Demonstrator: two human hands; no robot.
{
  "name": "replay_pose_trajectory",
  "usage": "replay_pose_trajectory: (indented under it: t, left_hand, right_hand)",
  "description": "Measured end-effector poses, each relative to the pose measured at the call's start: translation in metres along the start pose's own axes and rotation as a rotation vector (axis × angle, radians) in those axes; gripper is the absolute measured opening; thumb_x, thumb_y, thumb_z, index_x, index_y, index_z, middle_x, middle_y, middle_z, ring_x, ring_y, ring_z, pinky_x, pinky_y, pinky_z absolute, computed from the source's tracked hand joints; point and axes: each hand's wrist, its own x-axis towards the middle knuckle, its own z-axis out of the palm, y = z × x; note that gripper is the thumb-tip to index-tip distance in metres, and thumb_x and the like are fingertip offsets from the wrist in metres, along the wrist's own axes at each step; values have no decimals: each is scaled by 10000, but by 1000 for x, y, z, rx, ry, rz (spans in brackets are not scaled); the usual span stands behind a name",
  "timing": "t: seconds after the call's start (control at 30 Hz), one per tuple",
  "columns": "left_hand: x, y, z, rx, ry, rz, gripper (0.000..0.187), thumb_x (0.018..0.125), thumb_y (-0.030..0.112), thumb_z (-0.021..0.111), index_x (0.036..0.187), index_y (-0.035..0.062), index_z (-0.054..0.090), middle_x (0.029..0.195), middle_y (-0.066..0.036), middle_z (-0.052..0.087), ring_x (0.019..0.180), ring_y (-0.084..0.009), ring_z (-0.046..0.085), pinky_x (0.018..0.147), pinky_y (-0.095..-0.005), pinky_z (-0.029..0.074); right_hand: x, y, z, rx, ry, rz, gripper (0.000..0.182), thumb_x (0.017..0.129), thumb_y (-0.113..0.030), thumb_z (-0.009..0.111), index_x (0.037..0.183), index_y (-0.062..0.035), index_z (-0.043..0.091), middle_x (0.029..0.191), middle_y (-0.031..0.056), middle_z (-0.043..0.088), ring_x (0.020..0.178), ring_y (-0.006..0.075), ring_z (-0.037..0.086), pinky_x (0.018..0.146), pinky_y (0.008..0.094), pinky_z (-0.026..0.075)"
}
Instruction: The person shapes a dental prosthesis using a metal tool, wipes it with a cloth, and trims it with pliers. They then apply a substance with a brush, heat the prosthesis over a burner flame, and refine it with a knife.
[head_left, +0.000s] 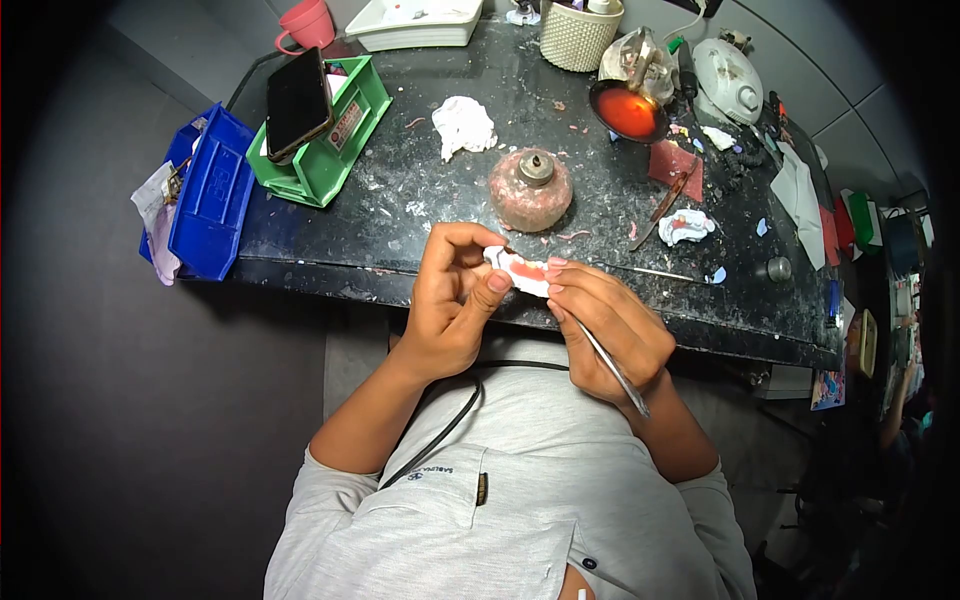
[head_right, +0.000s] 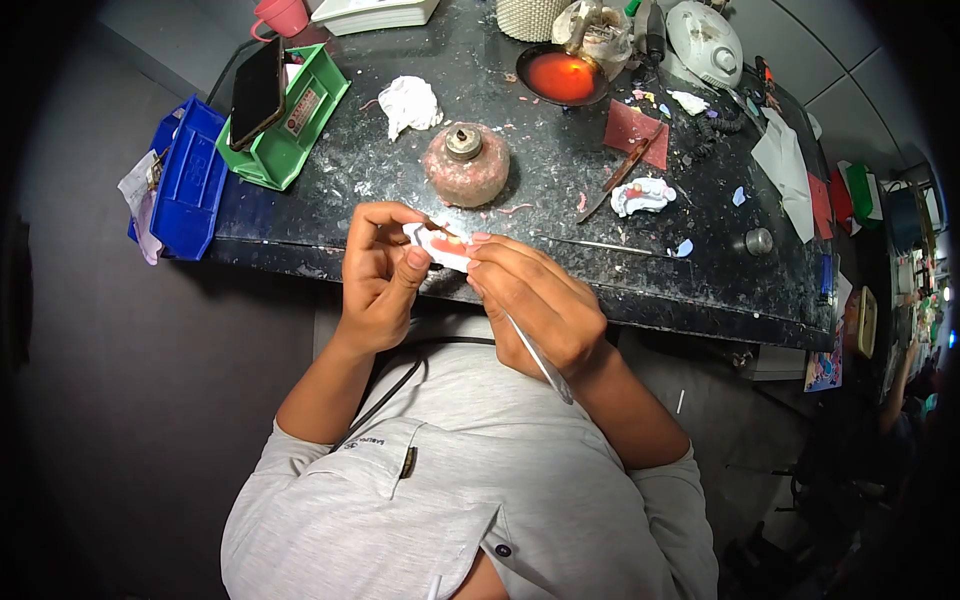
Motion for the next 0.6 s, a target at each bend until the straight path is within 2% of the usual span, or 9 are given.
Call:
replay_pose_trajectory:
  t: [0.23,0.3,0.37,0.47,0.57,0.6]
  left_hand:
    - [2,0,0,16,-13,-11,262,1040,113,570,1257,12,462,994,-35,582,743,2,461,626,-152,368]
    - [6,5,0,1,-22,-43,246,1052,126,538,1261,6,490,984,-34,592,753,3,479,626,-149,374]
    - [9,11,-2,-14,-28,-78,245,1065,138,506,1266,-1,517,974,-33,602,764,4,498,626,-147,380]
    - [13,20,-6,-144,-95,-341,324,1078,171,414,1228,-31,619,908,-34,640,776,-39,569,672,-204,465]
    - [17,20,-2,-126,-86,-313,321,1076,165,420,1205,-35,635,910,-34,664,782,-52,591,697,-217,480]
    - [17,21,-8,-147,-150,-337,316,1074,155,420,1186,-37,645,930,-32,677,796,-45,597,703,-206,479]
  right_hand:
    - [0,-3,-4,-18,1,55,109,834,94,703,940,94,678,921,203,708,875,326,731,797,375,603]
    - [-1,-2,-8,38,47,209,99,851,72,710,947,73,683,937,207,718,871,312,733,792,351,595]
    - [0,1,-11,113,44,261,82,875,53,704,955,58,690,961,205,731,891,293,740,798,334,589]
    - [-3,9,-9,532,-63,308,99,906,-10,707,979,56,704,981,180,745,965,278,741,878,349,578]
    - [-6,9,-6,546,-123,309,116,902,-32,721,984,49,710,984,170,747,992,281,736,900,356,573]
    - [-8,9,-4,559,-110,318,119,896,-37,729,984,43,717,984,156,749,991,279,733,895,356,575]
